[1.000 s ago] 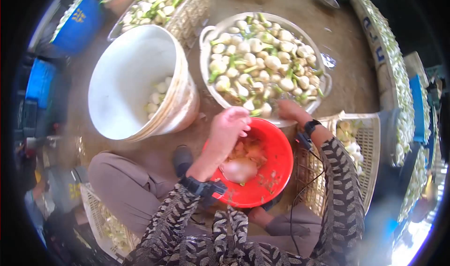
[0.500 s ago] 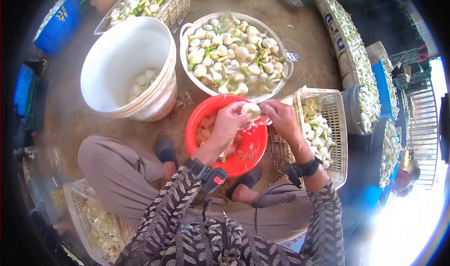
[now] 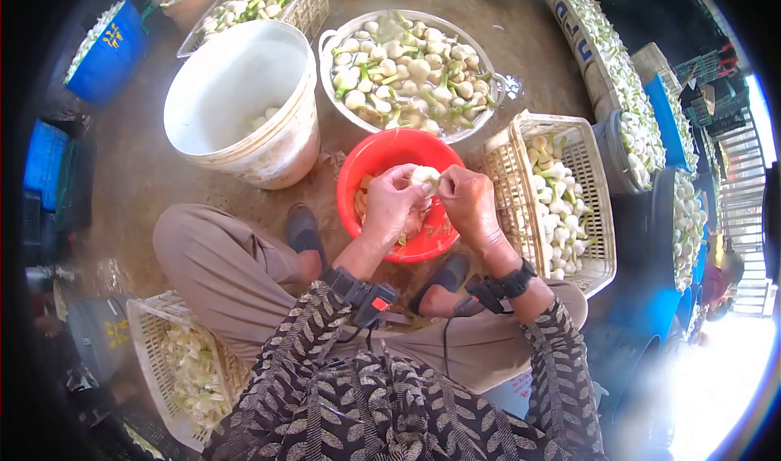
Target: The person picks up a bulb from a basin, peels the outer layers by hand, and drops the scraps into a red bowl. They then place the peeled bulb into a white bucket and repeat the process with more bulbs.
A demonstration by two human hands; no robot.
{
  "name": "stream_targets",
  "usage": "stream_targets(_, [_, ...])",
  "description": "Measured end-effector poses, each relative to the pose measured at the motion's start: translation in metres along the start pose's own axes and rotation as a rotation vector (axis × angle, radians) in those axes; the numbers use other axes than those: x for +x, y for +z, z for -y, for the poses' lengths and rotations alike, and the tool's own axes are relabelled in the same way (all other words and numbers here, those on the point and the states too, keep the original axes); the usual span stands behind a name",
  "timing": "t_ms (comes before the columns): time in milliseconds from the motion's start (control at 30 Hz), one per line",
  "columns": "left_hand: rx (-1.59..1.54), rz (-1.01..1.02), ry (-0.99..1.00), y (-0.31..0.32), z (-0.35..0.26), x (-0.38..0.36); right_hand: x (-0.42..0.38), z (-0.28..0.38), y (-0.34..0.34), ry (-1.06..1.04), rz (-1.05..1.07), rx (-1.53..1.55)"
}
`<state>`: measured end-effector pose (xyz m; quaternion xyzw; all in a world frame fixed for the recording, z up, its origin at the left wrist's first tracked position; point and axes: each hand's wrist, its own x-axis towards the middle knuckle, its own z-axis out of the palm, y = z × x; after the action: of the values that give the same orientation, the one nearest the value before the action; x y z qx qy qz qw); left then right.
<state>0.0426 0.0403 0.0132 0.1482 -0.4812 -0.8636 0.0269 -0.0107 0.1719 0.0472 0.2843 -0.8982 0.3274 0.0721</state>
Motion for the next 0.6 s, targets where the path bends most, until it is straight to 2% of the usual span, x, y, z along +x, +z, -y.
stream_targets(100, [0.030, 0.018, -0.064, -0.004, -0.004, -0.003, -0.001, 0.000, 0.000, -0.003, -0.030, 0.025])
stream_targets(267, [-0.029, 0.084, -0.031, -0.016, 0.001, 0.003, 0.003, -0.014, 0.012, -0.008, -0.081, 0.050])
stream_targets(300, [-0.019, 0.084, -0.046, -0.019, -0.004, -0.002, 0.006, -0.020, 0.012, 0.052, -0.034, 0.042])
stream_targets(367, [-0.024, 0.265, -0.085, -0.023, -0.020, -0.015, 0.011, -0.045, 0.017, 0.181, 0.059, 0.065])
stream_targets(400, [-0.019, 0.259, -0.094, -0.029, -0.018, -0.016, 0.005, -0.059, 0.025, 0.189, 0.063, 0.073])
stream_targets(467, [-0.347, 0.358, -0.143, -0.039, -0.015, -0.012, 0.002, -0.081, 0.035, -0.017, 0.324, -0.133])
stream_targets(533, [-0.387, 0.372, -0.176, -0.047, -0.021, -0.010, 0.003, -0.058, 0.026, 0.015, 0.360, 0.015])
stream_targets(600, [-0.494, 0.301, -0.287, -0.047, -0.020, -0.011, 0.008, -0.026, 0.010, -0.151, 0.089, 0.204])
